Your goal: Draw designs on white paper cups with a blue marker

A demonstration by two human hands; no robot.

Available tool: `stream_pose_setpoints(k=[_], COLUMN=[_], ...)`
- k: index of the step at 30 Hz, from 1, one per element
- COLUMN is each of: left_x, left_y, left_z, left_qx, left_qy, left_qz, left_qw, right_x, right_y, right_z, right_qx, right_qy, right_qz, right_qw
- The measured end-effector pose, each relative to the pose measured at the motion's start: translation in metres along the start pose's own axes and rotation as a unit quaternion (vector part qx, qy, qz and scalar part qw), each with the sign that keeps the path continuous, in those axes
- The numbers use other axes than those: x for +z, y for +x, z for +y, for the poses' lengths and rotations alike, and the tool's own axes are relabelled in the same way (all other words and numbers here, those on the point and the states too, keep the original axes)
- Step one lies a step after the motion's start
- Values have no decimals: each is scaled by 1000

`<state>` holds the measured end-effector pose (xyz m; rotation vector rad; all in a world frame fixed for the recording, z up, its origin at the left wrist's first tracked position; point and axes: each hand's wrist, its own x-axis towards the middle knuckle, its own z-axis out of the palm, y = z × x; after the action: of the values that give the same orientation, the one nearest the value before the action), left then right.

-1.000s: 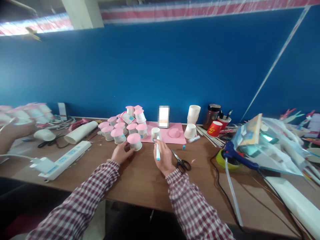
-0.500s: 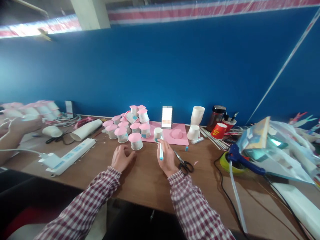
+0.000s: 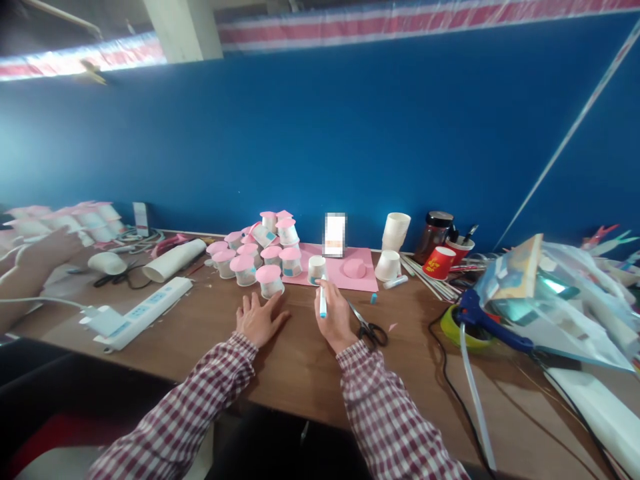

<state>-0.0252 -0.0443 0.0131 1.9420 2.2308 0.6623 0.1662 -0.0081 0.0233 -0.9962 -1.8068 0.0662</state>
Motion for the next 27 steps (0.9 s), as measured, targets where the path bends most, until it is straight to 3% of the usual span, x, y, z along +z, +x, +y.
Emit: stream_pose_setpoints(k=[10,16,19,23,27], left_x=[-2,0,-2,-6,-2], left_y=[6,1,-8,-21,-22], left_z=[-9,-14,-7,15,40], left_qx=[23,34,109,236,242], left_qy=[62,41,-26,-177,-283], left_qz=[9,22,49,69,61], left_qw=[998,998,992,953,926], right_x=[3,2,3,7,7], right_y=[-3,-2,-3,-4,-5], right_z=[2,1,2,5,5], right_qx=[12,9,17,26,37], right_qy=[5,9,8,17,15], right_qz=[-10,-14,-18,-20,-6], right_qw=[1000,1000,1000,999,999])
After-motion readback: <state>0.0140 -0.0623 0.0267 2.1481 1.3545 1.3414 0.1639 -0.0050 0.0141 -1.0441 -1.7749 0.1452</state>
